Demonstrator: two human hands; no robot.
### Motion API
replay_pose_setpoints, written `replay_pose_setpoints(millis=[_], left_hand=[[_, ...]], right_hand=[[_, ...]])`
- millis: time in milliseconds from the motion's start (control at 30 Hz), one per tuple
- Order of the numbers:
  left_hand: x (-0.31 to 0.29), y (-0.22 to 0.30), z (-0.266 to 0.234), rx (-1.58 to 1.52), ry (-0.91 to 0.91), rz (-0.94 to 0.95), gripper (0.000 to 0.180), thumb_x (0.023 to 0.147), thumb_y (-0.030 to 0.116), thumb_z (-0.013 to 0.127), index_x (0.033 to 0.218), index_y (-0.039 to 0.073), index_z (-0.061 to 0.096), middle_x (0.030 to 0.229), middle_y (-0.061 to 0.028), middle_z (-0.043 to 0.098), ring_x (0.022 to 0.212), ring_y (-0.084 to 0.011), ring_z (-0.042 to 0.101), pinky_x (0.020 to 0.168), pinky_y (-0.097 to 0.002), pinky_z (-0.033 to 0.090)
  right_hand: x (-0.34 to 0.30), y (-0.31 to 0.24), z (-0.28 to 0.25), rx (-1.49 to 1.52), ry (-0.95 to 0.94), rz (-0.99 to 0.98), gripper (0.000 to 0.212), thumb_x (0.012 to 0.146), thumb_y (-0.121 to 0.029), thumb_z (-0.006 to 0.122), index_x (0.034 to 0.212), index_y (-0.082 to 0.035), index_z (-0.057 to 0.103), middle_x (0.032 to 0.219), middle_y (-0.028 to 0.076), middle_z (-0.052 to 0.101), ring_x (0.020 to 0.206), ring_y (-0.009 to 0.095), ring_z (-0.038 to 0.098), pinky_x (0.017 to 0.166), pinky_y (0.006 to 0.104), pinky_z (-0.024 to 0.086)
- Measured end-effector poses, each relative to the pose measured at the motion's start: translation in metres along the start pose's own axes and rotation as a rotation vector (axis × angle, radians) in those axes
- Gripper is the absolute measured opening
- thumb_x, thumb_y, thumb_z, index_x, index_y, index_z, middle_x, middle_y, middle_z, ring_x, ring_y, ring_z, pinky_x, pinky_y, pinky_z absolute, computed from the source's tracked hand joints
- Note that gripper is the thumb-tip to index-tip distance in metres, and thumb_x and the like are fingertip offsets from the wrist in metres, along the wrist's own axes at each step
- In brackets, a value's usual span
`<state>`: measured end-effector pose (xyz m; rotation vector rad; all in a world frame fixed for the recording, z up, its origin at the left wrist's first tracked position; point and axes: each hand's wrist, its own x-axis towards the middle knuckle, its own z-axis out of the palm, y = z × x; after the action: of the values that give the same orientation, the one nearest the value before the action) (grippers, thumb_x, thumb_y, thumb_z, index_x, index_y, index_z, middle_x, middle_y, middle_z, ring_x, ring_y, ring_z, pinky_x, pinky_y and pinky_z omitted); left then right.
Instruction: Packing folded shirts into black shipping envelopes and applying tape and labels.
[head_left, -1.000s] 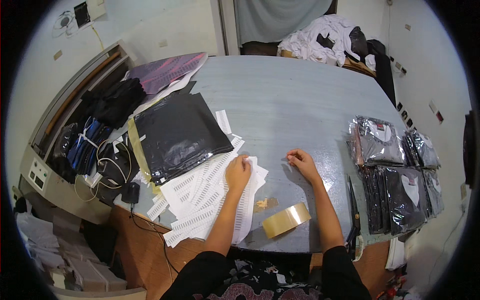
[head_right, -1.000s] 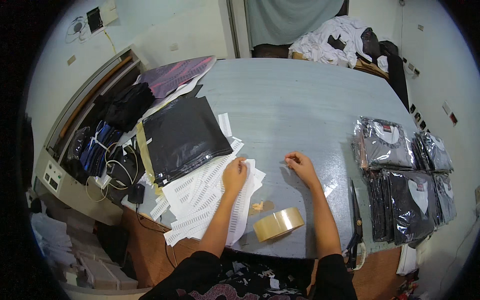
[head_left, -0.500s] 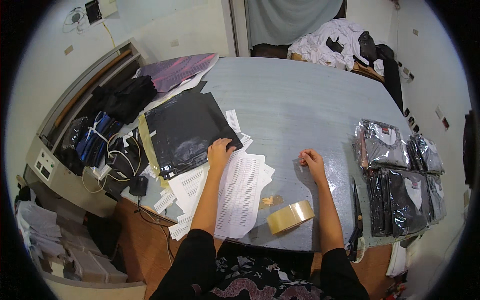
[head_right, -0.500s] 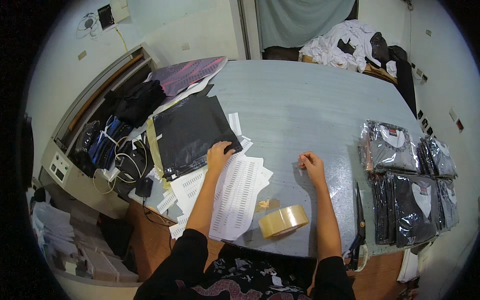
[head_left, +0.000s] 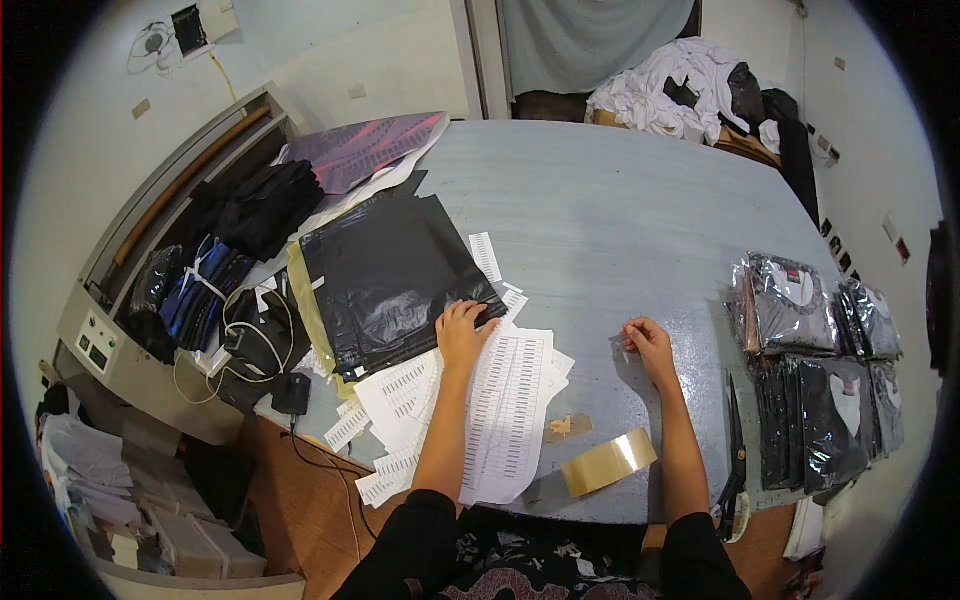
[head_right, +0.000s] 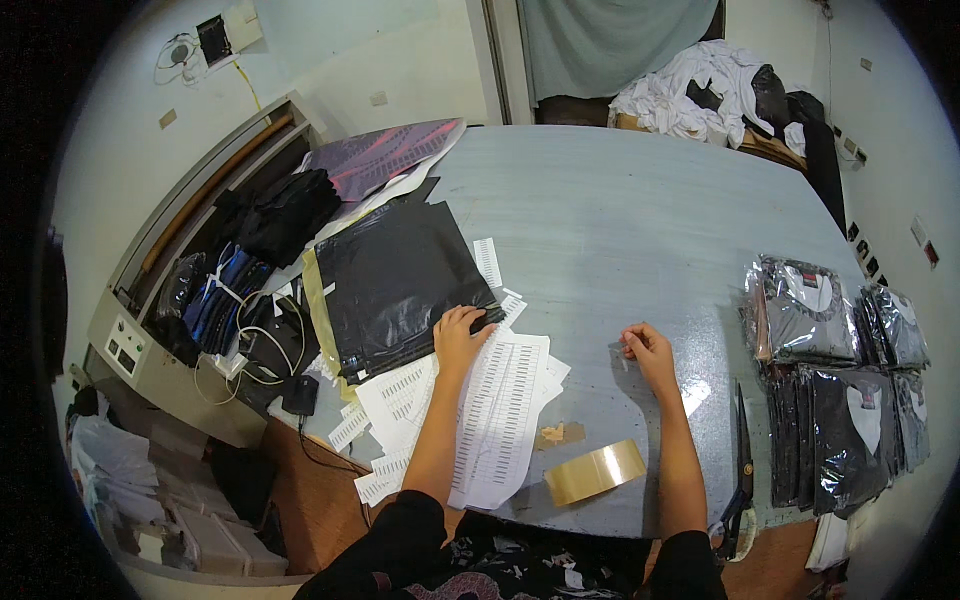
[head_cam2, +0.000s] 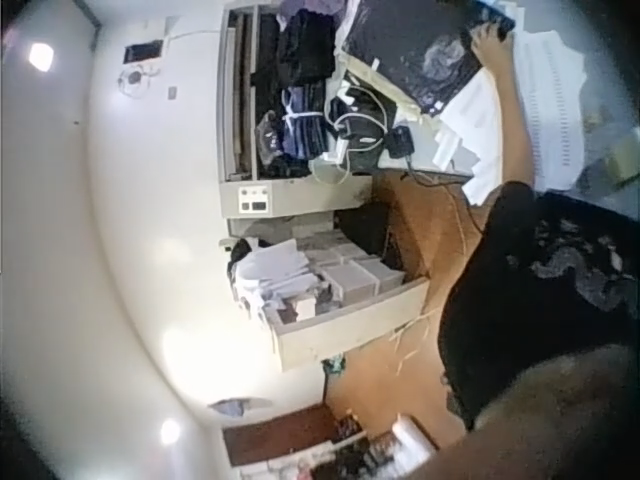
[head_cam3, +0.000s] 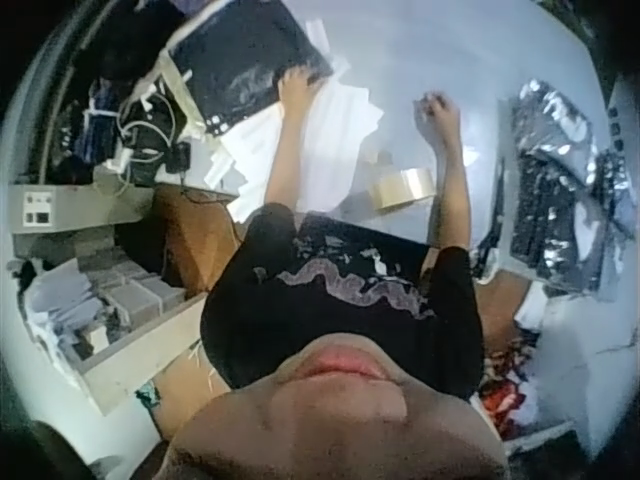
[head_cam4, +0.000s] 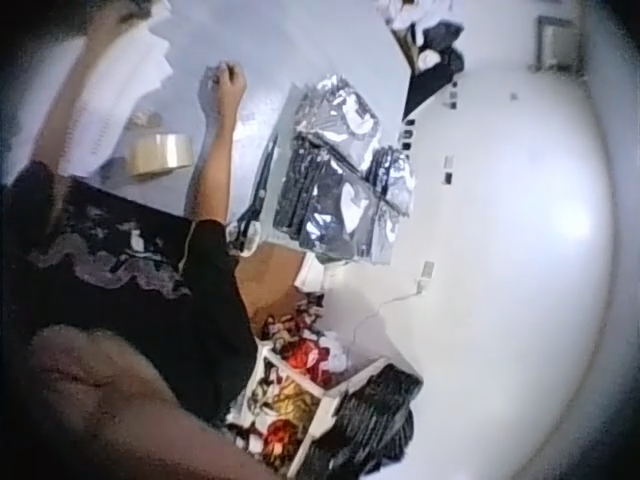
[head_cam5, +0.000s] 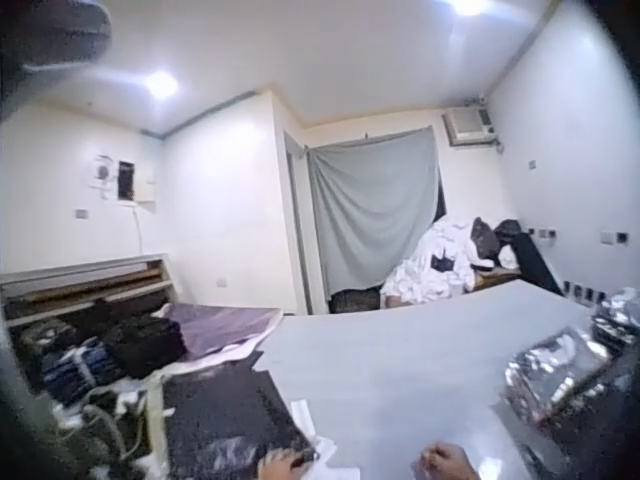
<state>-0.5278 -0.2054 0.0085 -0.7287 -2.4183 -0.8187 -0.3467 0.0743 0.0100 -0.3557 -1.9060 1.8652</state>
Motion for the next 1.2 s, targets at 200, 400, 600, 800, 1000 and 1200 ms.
replay_pose_setpoints(millis=[200,400,600,800,1000,1200], left_hand=[[0.003,-0.002,0.005,-0.025,0.06,-0.032,0.02,0.074,0.026,0.066,0.085,0.011,0.068,0.096,-0.0003,0.063,0.101,-0.0205,0.051,0.087,-0.0354,0.035],[0.004,-0.002,0.006,-0.097,0.063,-0.034,0.017,0.074,0.023,0.066,0.083,0.009,0.069,0.091,-0.0033,0.065,0.099,-0.0219,0.053,0.084,-0.0357,0.038],[0.004,-0.001,0.003,-0.11,0.1,-0.03,0.024,0.071,0.021,0.07,0.09,0.006,0.067,0.092,-0.009,0.065,0.095,-0.0269,0.056,0.082,-0.0361,0.042],[0.005,-0.002,0.007,-0.109,0.09,-0.01,0.023,0.07,0.021,0.07,0.088,0.006,0.068,0.091,-0.0101,0.065,0.095,-0.028,0.056,0.083,-0.0367,0.043],[0.004,-0.004,0.009,-0.076,0.091,0.024,0.018,0.072,0.018,0.067,0.086,0.007,0.067,0.09,-0.0059,0.065,0.094,-0.0255,0.055,0.083,-0.0353,0.042],[0.007,0.0,0.009,-0.088,0.106,-0.077,0.012,0.075,0.016,0.064,0.074,0.005,0.061,0.085,-0.0074,0.063,0.09,-0.0262,0.056,0.076,-0.0345,0.044]], right_hand=[[0.001,-0.003,0.002,-0.056,0.005,-0.001,0.012,0.088,-0.012,0.053,0.09,-0.002,0.06,0.079,0.002,0.06,0.067,0.007,0.054,0.062,0.0203,0.045],[0.0,-0.001,0.002,-0.077,0.023,0.005,0.012,0.088,-0.012,0.053,0.091,-0.002,0.06,0.079,0.002,0.06,0.068,0.007,0.055,0.062,0.0205,0.045],[-0.002,-0.003,0.004,-0.075,0.01,-0.033,0.012,0.088,-0.012,0.053,0.09,-0.002,0.06,0.078,0.001,0.059,0.068,0.007,0.054,0.063,0.0207,0.045],[-0.003,-0.005,0.004,-0.063,0.032,0.004,0.012,0.088,-0.012,0.052,0.089,-0.002,0.059,0.078,0.001,0.059,0.068,0.007,0.054,0.063,0.0206,0.045],[-0.003,-0.005,0.005,-0.067,0.027,0.006,0.013,0.088,-0.012,0.052,0.09,-0.002,0.06,0.078,0.001,0.059,0.069,0.007,0.054,0.063,0.0209,0.045],[-0.002,-0.005,0.004,-0.084,0.025,-0.013,0.013,0.088,-0.011,0.052,0.09,-0.002,0.06,0.078,0.002,0.06,0.069,0.008,0.055,0.064,0.0212,0.045]])
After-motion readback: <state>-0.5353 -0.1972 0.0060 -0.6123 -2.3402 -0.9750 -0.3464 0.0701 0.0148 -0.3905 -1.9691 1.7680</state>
